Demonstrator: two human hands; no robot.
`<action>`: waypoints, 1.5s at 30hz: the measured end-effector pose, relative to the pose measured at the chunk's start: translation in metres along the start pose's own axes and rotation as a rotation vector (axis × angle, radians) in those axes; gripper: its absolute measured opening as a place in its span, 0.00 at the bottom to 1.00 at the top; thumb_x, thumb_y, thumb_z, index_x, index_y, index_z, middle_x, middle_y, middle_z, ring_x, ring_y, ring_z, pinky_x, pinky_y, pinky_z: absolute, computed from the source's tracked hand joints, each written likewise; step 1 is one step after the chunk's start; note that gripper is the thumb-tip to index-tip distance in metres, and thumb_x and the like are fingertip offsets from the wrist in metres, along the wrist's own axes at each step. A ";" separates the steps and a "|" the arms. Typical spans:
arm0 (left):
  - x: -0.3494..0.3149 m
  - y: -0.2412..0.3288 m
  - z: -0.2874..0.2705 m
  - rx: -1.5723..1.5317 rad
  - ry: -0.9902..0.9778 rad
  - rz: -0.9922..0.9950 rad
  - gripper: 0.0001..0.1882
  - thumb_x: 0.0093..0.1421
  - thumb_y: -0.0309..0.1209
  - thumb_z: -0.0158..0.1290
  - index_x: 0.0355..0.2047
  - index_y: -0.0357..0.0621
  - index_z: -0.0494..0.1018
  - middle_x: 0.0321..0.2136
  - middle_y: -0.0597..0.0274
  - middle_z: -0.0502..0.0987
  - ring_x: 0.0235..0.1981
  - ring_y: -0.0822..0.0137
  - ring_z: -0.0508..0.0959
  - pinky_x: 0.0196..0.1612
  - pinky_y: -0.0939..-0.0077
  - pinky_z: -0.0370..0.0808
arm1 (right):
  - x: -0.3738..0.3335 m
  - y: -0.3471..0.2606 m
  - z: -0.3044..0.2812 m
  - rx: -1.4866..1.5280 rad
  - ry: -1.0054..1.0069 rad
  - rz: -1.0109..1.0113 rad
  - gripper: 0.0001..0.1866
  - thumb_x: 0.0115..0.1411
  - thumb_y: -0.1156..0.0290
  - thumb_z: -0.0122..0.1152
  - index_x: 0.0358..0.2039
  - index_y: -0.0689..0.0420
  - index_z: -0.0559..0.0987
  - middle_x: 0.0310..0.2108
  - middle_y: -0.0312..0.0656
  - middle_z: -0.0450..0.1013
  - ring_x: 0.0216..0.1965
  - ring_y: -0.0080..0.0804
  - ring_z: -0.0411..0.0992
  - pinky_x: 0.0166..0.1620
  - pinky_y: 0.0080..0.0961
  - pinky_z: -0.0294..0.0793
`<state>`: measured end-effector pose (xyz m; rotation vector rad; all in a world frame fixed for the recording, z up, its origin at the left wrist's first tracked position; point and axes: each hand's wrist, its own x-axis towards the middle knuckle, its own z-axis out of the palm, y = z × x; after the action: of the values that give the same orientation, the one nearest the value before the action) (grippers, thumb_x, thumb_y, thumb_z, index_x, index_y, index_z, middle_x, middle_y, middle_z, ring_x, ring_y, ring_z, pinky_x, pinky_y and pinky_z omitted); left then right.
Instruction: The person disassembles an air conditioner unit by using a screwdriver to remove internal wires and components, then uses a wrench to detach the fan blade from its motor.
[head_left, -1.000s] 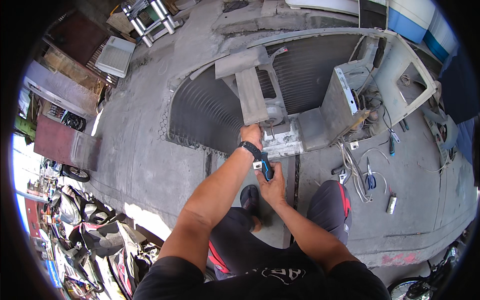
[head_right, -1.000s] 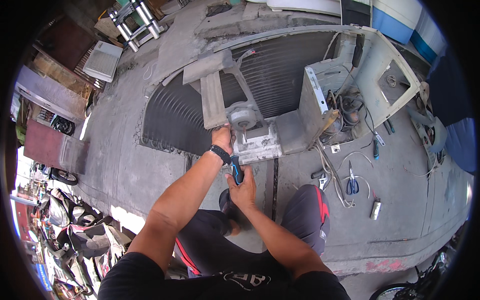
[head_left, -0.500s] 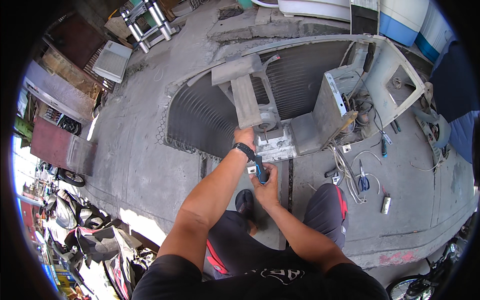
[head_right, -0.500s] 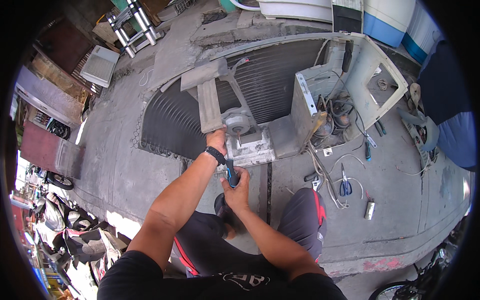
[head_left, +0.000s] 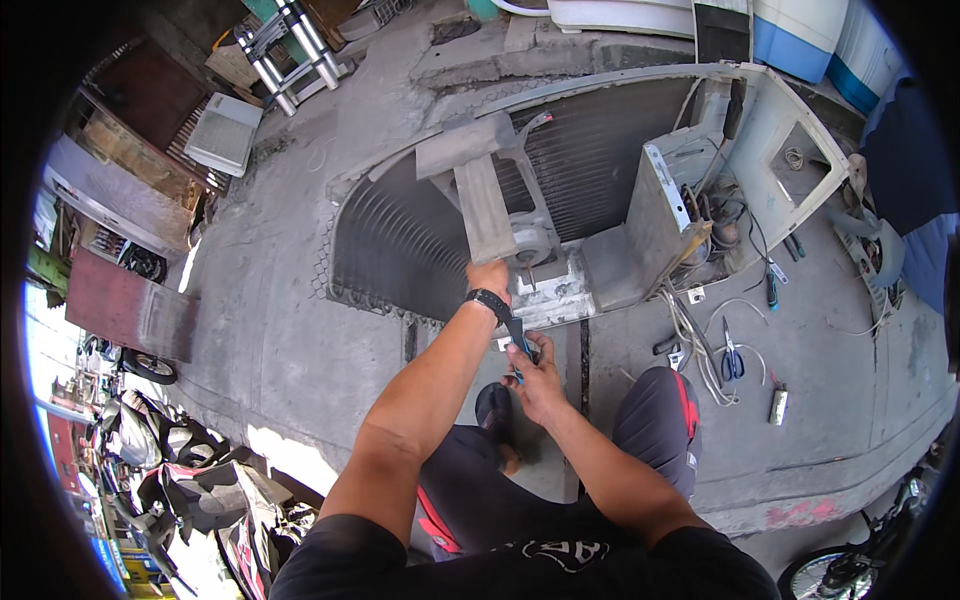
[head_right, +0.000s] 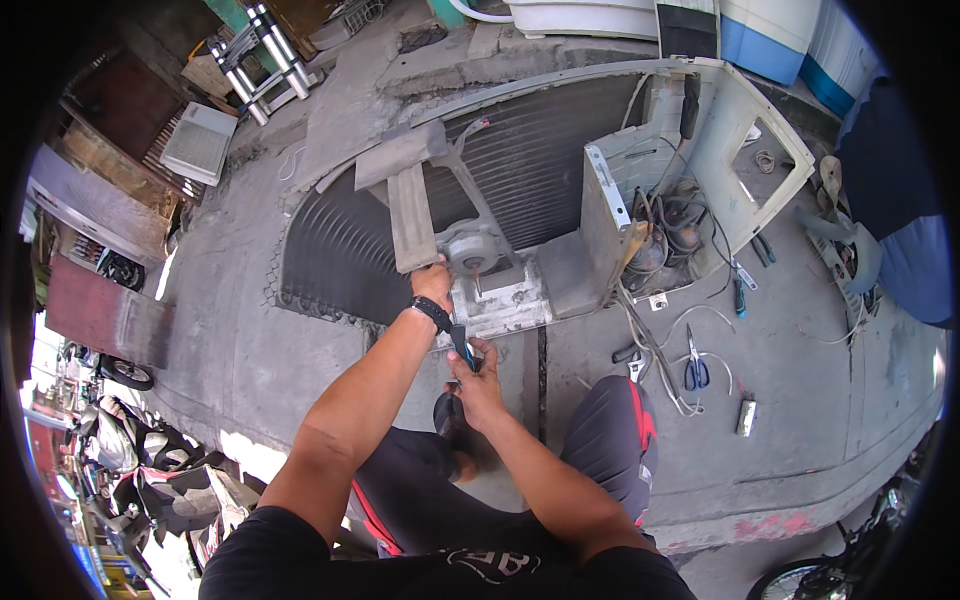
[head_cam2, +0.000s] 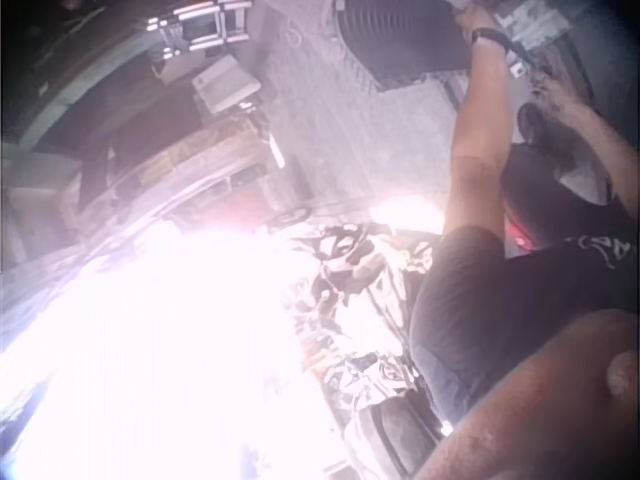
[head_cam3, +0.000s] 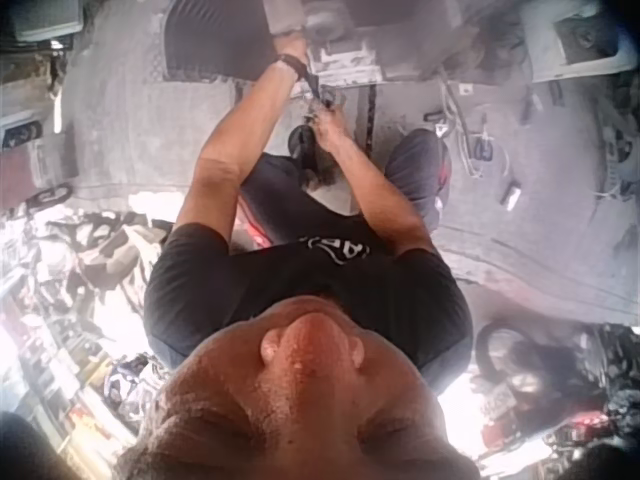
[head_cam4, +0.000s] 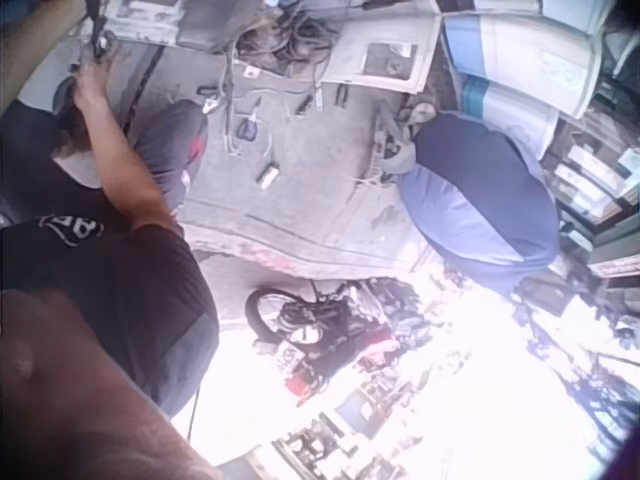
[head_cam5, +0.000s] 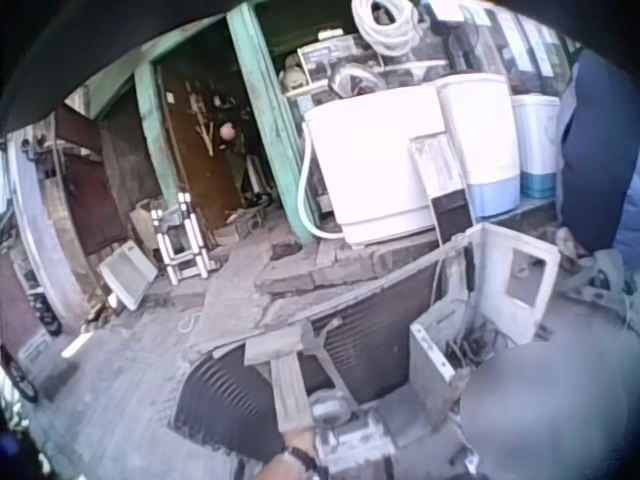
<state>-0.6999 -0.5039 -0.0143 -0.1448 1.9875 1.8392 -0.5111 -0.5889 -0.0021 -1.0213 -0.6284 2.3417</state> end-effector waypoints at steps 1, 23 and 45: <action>0.007 -0.002 -0.009 -0.038 0.018 0.032 0.10 0.60 0.27 0.53 0.42 0.41 0.71 0.31 0.63 0.75 0.28 0.70 0.73 0.30 0.73 0.67 | -0.010 -0.012 0.002 0.385 -0.138 0.421 0.16 0.62 0.59 0.57 0.43 0.57 0.72 0.32 0.41 0.72 0.27 0.31 0.68 0.33 0.27 0.70; 0.026 -0.006 -0.011 -0.073 -0.043 0.122 0.12 0.60 0.25 0.56 0.44 0.37 0.70 0.31 0.61 0.77 0.26 0.70 0.74 0.29 0.74 0.69 | -0.013 0.005 0.013 -0.109 -0.098 0.048 0.13 0.60 0.67 0.63 0.39 0.51 0.68 0.35 0.35 0.68 0.30 0.29 0.68 0.29 0.29 0.70; -0.041 0.038 0.007 0.071 -0.026 0.054 0.21 0.58 0.27 0.60 0.51 0.37 0.69 0.47 0.53 0.75 0.46 0.62 0.75 0.49 0.70 0.70 | 0.008 -0.031 -0.026 0.248 -0.253 0.527 0.18 0.58 0.71 0.65 0.43 0.53 0.65 0.34 0.39 0.69 0.32 0.31 0.71 0.32 0.31 0.71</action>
<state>-0.6751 -0.5011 0.0359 -0.0460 2.0546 1.7916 -0.4877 -0.5550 -0.0042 -0.8571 -0.1492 2.9479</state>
